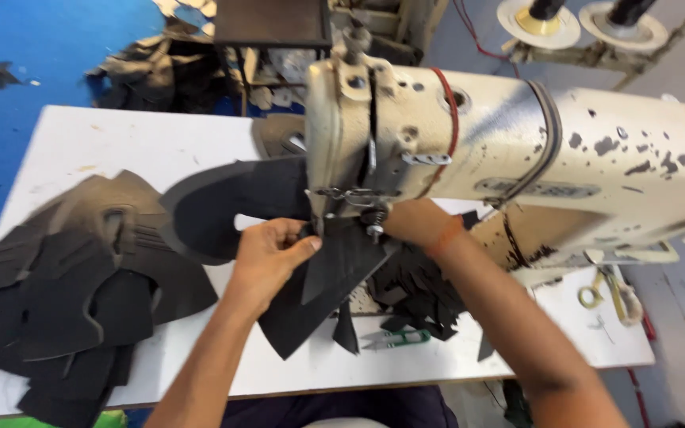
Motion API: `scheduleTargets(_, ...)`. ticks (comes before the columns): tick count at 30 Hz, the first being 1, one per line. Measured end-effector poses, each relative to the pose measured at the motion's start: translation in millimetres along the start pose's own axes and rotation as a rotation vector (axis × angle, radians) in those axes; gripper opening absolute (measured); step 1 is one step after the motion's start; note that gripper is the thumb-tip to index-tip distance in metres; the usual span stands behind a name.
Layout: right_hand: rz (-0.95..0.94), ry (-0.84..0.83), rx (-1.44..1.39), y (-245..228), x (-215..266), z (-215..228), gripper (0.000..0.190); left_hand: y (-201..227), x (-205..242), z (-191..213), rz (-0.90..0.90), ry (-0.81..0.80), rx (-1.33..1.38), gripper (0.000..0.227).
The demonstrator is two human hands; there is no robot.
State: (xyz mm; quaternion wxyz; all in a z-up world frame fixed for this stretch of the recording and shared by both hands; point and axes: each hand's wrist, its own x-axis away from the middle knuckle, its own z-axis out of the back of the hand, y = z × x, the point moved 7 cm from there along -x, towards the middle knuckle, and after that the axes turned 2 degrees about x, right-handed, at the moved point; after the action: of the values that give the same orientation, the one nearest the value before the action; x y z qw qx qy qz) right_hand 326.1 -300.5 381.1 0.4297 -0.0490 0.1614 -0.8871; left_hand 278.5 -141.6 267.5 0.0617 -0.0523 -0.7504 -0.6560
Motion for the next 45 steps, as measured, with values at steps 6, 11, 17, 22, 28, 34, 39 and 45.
scheduleTargets(6, 0.533, 0.161, -0.399, -56.1, -45.8, 37.2, 0.043, 5.7, -0.7, 11.4, -0.064, 0.045, -0.004, 0.018)
scheduleTargets(11, 0.398, 0.097, -0.409, -38.8, -13.9, 4.7, 0.041, -5.3, -0.2, 7.2, 0.131, 0.082, 0.006, 0.017)
scheduleTargets(17, 0.237, 0.114, -0.395, -5.9, 37.9, -16.7, 0.038, 6.7, -10.1, 2.0, -0.001, 0.006, 0.094, 0.02)
scheduleTargets(22, 0.156, 0.103, -0.407, 36.9, 41.4, -53.2, 0.036, 0.1, -8.7, 10.6, -0.051, 0.033, 0.013, 0.02)
scheduleTargets(28, 0.046, 0.115, -0.405, 117.5, 112.5, -129.0, 0.033, 19.6, -5.9, 2.5, 0.054, 0.0, 0.123, 0.013)
scheduleTargets(34, -0.035, 0.13, -0.381, 149.4, 117.9, -138.8, 0.031, 10.1, -22.2, 9.5, 0.03, 0.006, 0.045, 0.015)
scheduleTargets(39, -0.11, 0.117, -0.387, 155.0, 136.6, -151.4, 0.029, 10.4, -15.8, 3.5, 0.053, -0.074, 0.167, 0.014)
scheduleTargets(45, -0.222, 0.126, -0.354, 148.4, 74.7, -100.9, 0.026, 8.5, -26.7, 7.2, 0.056, -0.025, 0.076, 0.015)
